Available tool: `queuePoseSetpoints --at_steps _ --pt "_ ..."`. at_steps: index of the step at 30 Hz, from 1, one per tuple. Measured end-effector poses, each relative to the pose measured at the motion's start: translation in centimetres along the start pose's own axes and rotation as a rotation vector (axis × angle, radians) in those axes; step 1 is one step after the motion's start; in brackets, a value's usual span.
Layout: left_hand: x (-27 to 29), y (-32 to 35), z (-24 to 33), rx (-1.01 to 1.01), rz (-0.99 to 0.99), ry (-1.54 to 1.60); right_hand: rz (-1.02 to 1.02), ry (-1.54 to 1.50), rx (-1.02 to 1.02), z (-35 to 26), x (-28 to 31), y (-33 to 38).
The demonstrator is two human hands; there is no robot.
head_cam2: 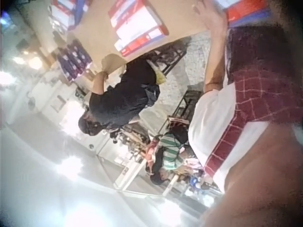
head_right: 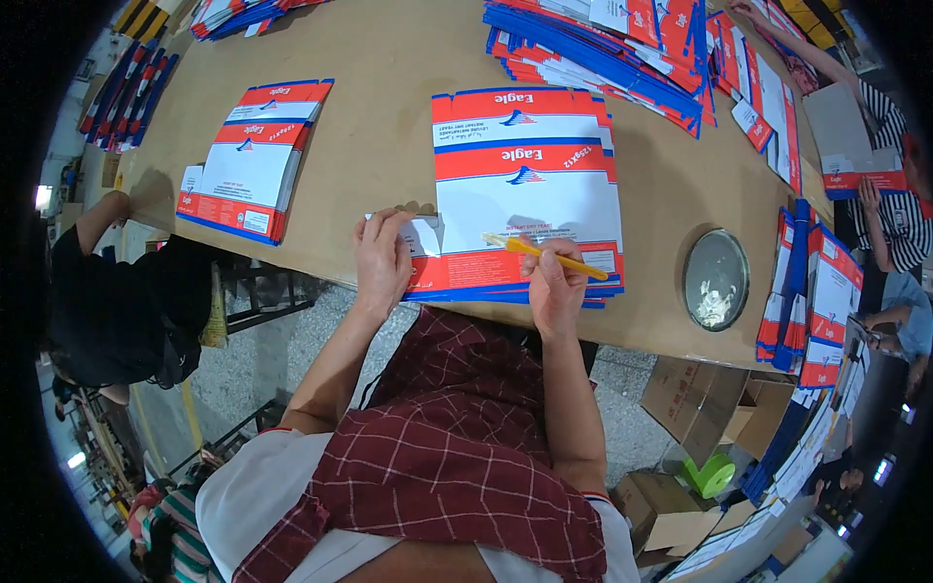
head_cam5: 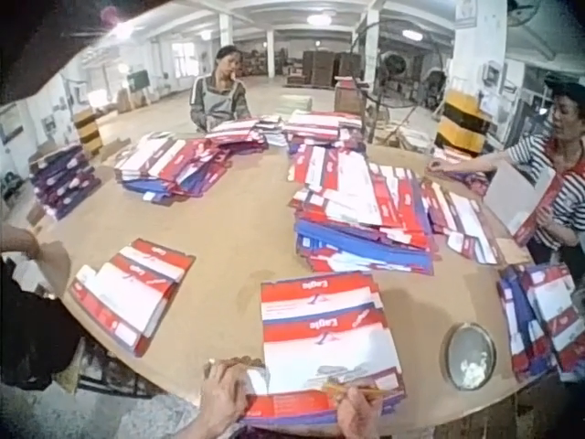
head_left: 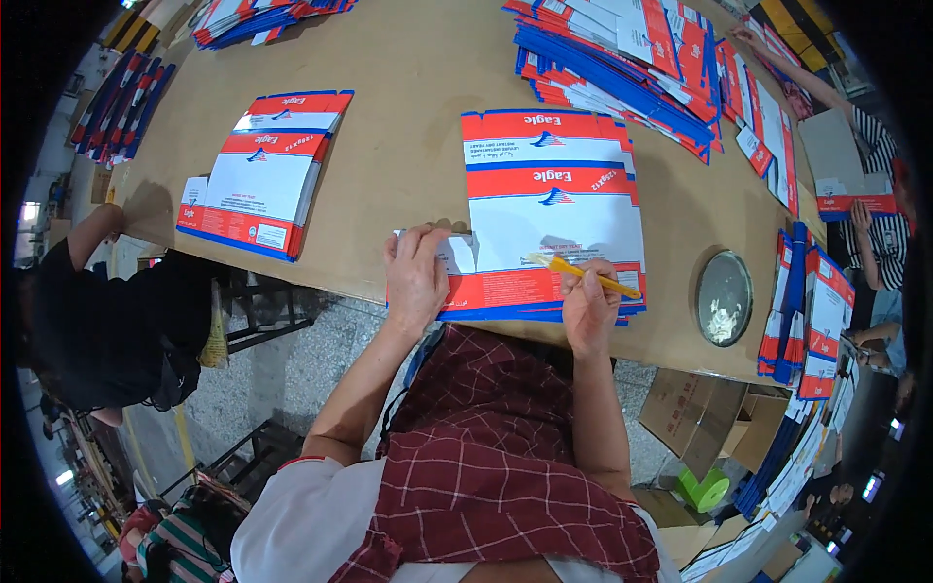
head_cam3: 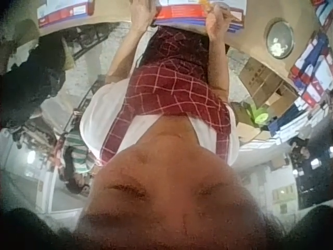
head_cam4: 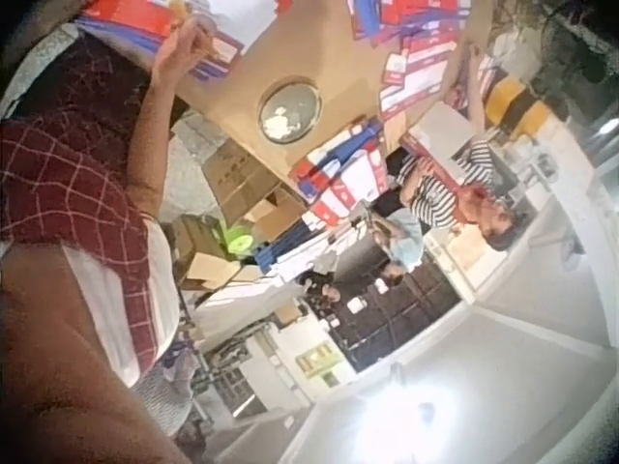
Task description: Applying adhesive with a brush and folding paper shipping envelopes/folders at a workspace.
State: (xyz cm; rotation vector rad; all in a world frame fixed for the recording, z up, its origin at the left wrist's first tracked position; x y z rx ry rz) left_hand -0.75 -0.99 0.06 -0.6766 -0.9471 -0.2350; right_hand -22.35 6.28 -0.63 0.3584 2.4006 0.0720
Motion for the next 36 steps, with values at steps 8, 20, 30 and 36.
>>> queuePoseSetpoints --at_steps 8,20,30,36 --pt "0.2 0.7 -0.8 0.019 0.149 0.181 0.078 0.422 -0.202 0.5 -3.6 0.2" --pt "0.7 1.6 -1.4 -0.035 0.174 0.108 0.51 0.532 0.431 -8.9 0.0 3.4" --pt "-0.2 0.5 -0.1 -0.011 0.204 0.182 1.16 1.158 0.253 -18.1 16.3 9.0" --pt "-0.4 0.5 0.1 -0.022 0.208 0.162 1.131 1.45 0.245 -18.0 17.1 8.4"
Point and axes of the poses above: each hand's wrist, its own y-axis away from the middle knuckle, its own x-axis out of the back of the hand, z = x × y, the point moved 2 cm from there along -y, towards the middle knuckle, and after that the axes turned 12 degrees about -x, right-handed, at the moved point
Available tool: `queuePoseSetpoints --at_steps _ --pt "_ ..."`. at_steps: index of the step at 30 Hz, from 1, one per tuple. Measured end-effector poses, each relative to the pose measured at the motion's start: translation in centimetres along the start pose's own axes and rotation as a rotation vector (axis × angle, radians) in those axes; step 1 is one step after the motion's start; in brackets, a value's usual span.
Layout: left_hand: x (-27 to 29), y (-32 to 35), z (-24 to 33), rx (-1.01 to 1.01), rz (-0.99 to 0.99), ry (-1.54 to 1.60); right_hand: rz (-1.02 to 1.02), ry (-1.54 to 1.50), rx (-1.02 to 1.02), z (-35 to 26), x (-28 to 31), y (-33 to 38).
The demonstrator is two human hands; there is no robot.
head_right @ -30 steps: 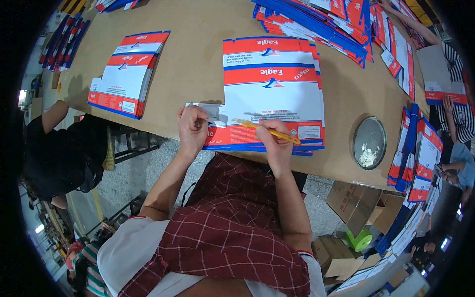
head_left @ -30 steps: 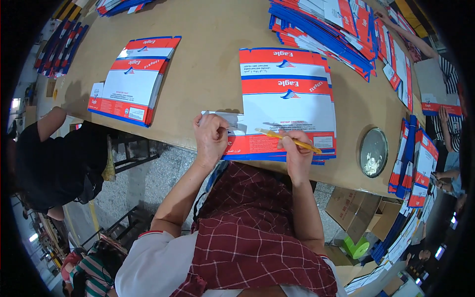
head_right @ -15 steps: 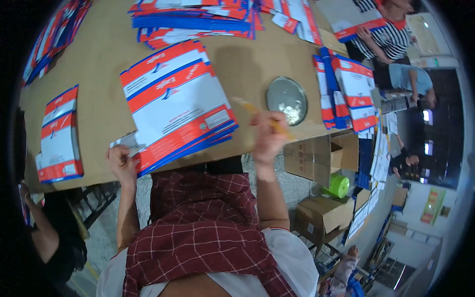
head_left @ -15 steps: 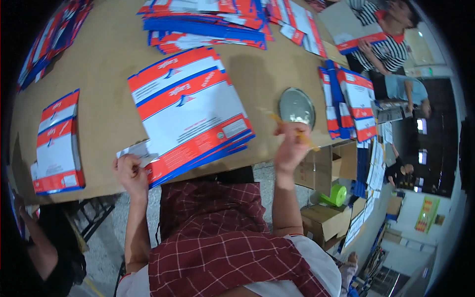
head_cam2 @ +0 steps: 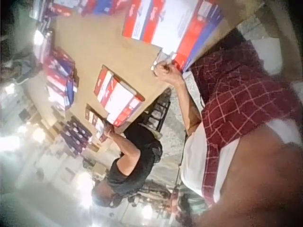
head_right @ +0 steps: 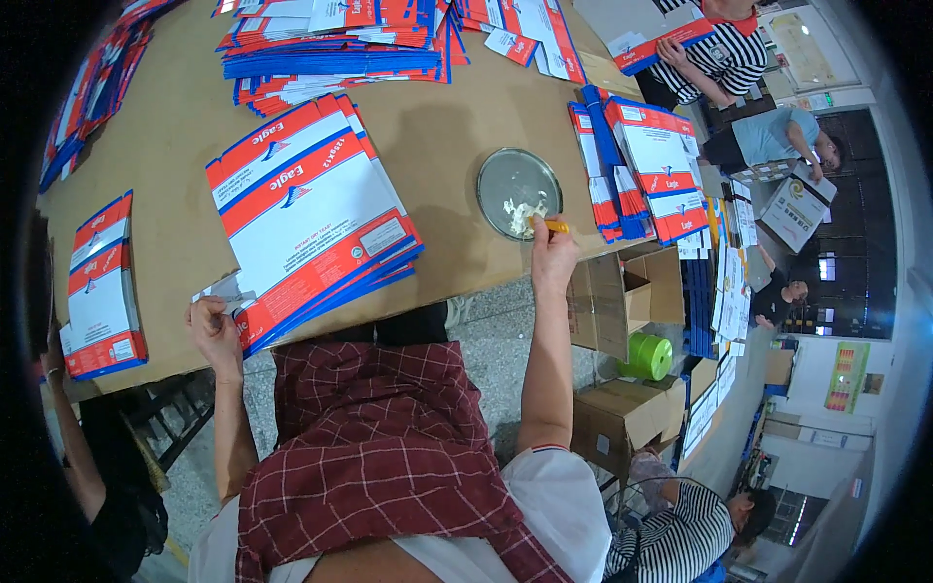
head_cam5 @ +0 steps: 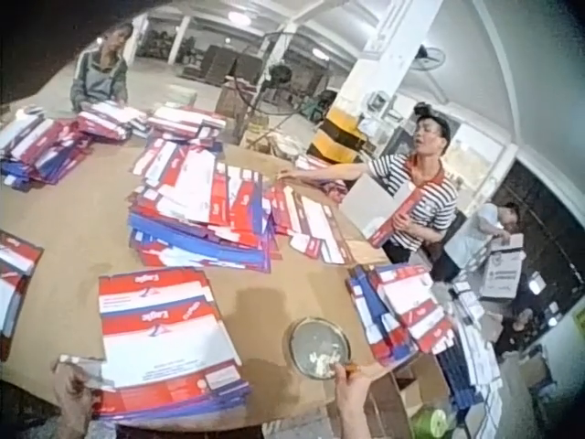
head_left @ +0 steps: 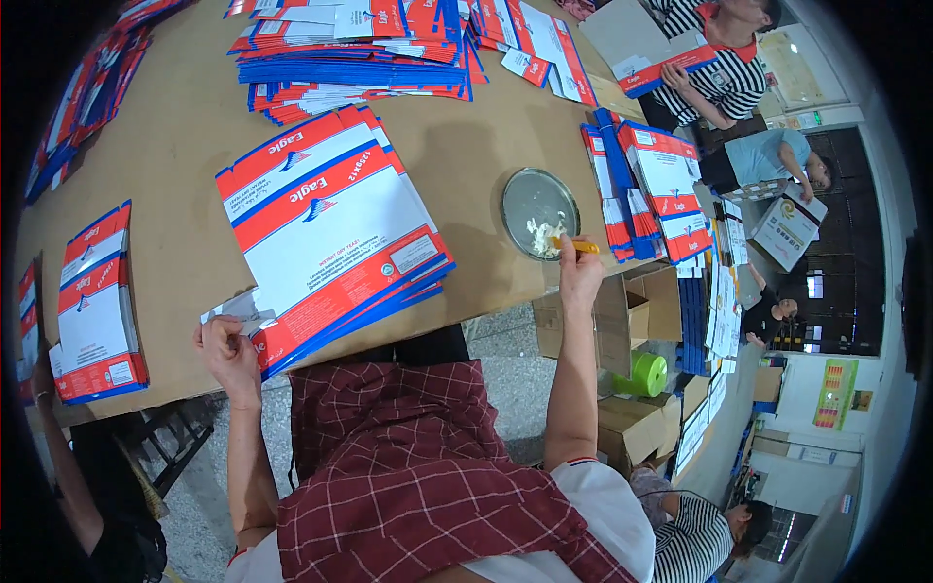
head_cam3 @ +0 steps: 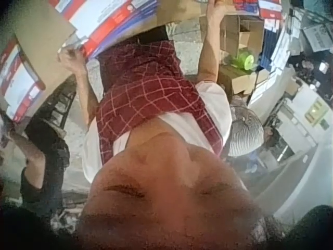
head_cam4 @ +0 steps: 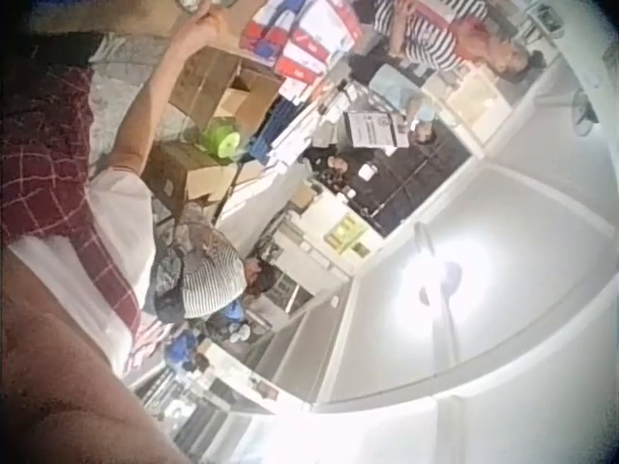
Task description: Applying adhesive with a brush and folding paper shipping envelopes/folders at a workspace.
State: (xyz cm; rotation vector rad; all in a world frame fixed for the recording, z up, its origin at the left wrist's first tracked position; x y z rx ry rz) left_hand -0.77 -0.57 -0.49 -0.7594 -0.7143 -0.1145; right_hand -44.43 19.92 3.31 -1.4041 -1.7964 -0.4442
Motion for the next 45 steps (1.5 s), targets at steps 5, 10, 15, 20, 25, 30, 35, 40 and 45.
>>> queuePoseSetpoints --at_steps 5,10,15,20,25,30,35,40,45 --pt "-0.1 0.2 -0.4 -0.006 -0.001 -0.005 -0.176 -0.436 -0.164 0.4 0.5 0.1" --pt "0.3 0.2 -0.7 -0.014 0.013 -0.009 -0.198 -1.028 -0.393 -0.2 0.8 0.1" --pt "0.7 0.6 -1.2 -0.03 0.022 0.027 -0.783 -1.684 -0.846 -4.7 -3.2 3.4" --pt "0.2 0.1 -0.3 -0.051 0.006 -0.011 -1.264 -1.714 -0.926 -14.2 -8.2 9.9" --pt "-0.1 0.2 -0.1 -0.028 -0.007 -0.042 -1.333 -1.079 -0.404 -20.6 -12.9 15.6" --pt "0.5 0.3 -0.6 -0.05 -0.02 -0.07 -1.311 -0.757 -0.053 -22.5 -14.6 17.8" --pt "0.7 0.2 -0.5 -0.07 -0.054 -0.07 -1.246 -0.584 0.096 -23.8 -14.8 18.2" --pt "0.6 0.2 -0.5 -0.07 -0.044 -0.062 -1.225 -0.527 0.196 -24.7 -14.9 18.4" --pt "0.7 0.2 -0.4 -0.061 -0.058 -0.057 -1.245 -0.493 0.241 -24.9 -14.8 18.6"
Point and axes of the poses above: each hand's wrist, its own y-axis away from the middle knuckle, its own x-axis out of the back of the hand, z = x × y, the point moved 2 cm from there along -y, towards the middle knuckle, and after that the axes turned 12 degrees about -x, right-handed, at the moved point
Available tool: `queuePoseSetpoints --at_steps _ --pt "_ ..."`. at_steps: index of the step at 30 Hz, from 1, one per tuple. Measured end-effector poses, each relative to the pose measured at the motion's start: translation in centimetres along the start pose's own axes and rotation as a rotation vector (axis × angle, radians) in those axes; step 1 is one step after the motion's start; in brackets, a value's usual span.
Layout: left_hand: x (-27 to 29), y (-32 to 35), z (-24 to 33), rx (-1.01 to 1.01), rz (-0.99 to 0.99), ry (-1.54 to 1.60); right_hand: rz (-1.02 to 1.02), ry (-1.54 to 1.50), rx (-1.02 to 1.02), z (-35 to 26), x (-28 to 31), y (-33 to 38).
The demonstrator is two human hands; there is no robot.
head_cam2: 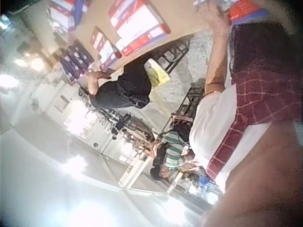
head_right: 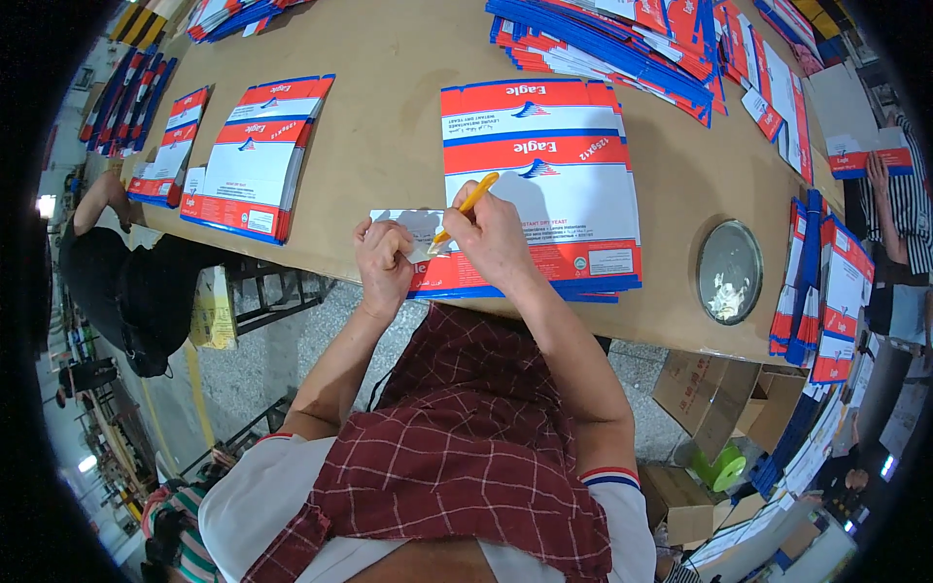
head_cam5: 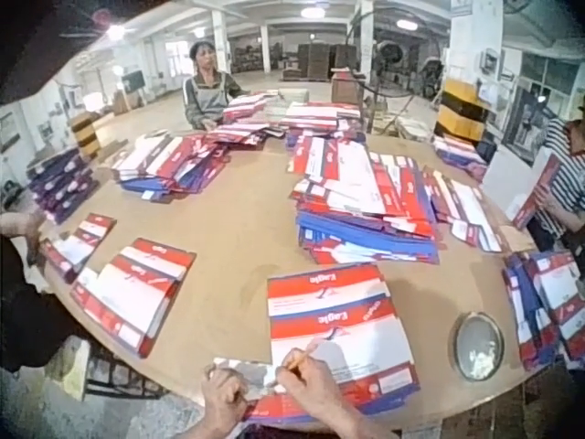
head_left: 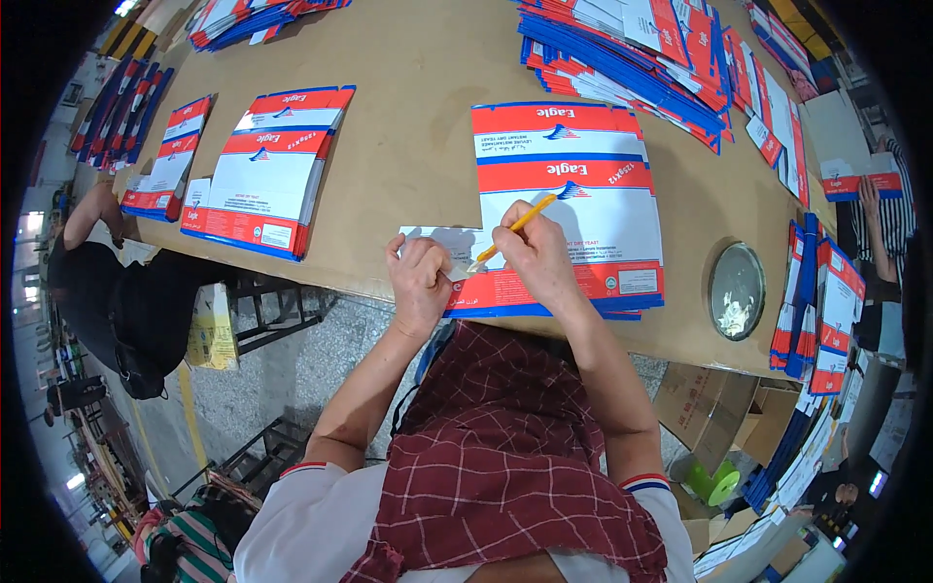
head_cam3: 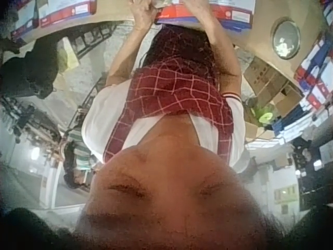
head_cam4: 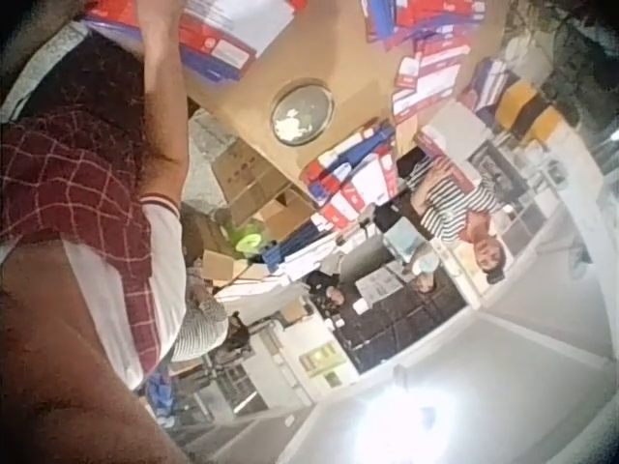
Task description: Applying adhesive with a brush and folding paper shipping envelopes/folders at a workspace.
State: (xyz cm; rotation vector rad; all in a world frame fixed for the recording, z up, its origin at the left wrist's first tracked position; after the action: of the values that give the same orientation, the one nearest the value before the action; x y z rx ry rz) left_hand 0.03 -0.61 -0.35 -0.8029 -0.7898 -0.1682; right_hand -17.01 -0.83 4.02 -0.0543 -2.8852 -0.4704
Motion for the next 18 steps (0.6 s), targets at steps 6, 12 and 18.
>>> queuePoseSetpoints --at_steps 6,12,18 --pt "-0.02 0.01 0.03 -0.009 0.007 -0.012 -0.015 -0.009 -0.034 0.01 0.45 -0.09" --pt "-0.09 -0.01 0.15 -0.013 0.013 -0.008 -0.052 0.009 0.005 0.1 0.39 -0.1" --pt "0.0 0.03 -0.01 -0.017 0.002 -0.019 -0.044 -0.039 0.035 -0.28 0.08 -0.12"
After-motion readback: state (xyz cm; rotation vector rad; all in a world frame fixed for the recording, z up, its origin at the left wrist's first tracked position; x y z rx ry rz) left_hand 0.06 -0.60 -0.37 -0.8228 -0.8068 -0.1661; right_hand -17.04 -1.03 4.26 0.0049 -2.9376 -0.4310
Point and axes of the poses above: each hand's wrist, its own y-axis away from the middle knuckle, its own x-axis out of the back of the hand, z = x × y, the point moved 2 cm from there along -y, towards the middle knuckle, and after that the axes turned 12 degrees about -x, right-handed, at the moved point
